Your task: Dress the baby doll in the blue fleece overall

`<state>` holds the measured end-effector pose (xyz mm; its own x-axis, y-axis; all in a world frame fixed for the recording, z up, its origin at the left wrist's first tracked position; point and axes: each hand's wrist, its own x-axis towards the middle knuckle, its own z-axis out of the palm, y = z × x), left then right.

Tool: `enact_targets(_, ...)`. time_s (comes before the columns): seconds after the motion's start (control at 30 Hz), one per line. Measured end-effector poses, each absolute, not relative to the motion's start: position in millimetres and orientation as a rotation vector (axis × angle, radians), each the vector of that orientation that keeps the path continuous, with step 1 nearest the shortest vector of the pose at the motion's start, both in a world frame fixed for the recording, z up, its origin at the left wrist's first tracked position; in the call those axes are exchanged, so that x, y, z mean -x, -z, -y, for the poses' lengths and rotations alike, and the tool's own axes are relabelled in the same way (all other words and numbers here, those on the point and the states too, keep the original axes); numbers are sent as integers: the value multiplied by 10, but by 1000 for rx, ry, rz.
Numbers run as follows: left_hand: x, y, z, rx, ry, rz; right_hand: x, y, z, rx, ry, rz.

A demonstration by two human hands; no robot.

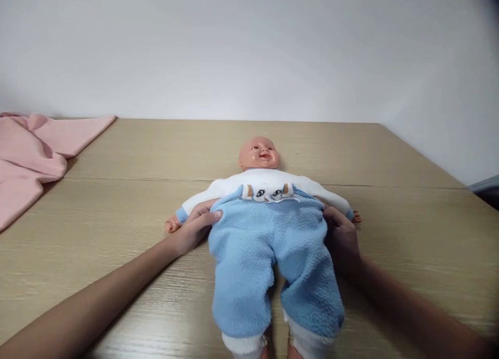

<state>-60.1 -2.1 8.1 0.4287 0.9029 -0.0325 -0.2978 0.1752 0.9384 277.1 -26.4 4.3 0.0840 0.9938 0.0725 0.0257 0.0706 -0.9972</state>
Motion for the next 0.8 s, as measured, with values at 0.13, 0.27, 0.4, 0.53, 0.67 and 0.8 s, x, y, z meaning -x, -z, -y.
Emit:
enact_targets(0.13,683,-70,-15,-1207,-1056,-743,-2738,-123,224,1145,-1185,1161)
enact_targets(0.27,609,-91,-19,-1321,-1220,-939,-2709,-99,146,1178,-1157,1113)
enact_targets(0.4,533,-103,-12,-1324,-1320,-1039,-2698,-1,124,1292,-914,1181)
enact_targets(0.53,489,-118,14,-1360,-1366,-1051,-2702,51,194,1304,-700,1208)
enact_targets(0.67,471,-126,59,-1409,-1456,-1147,-2655,-127,218,1187,-443,1308)
enact_targets(0.8,478,-80,91,-1465,-1531,-1151,-2407,-649,35,1078,-332,1678)
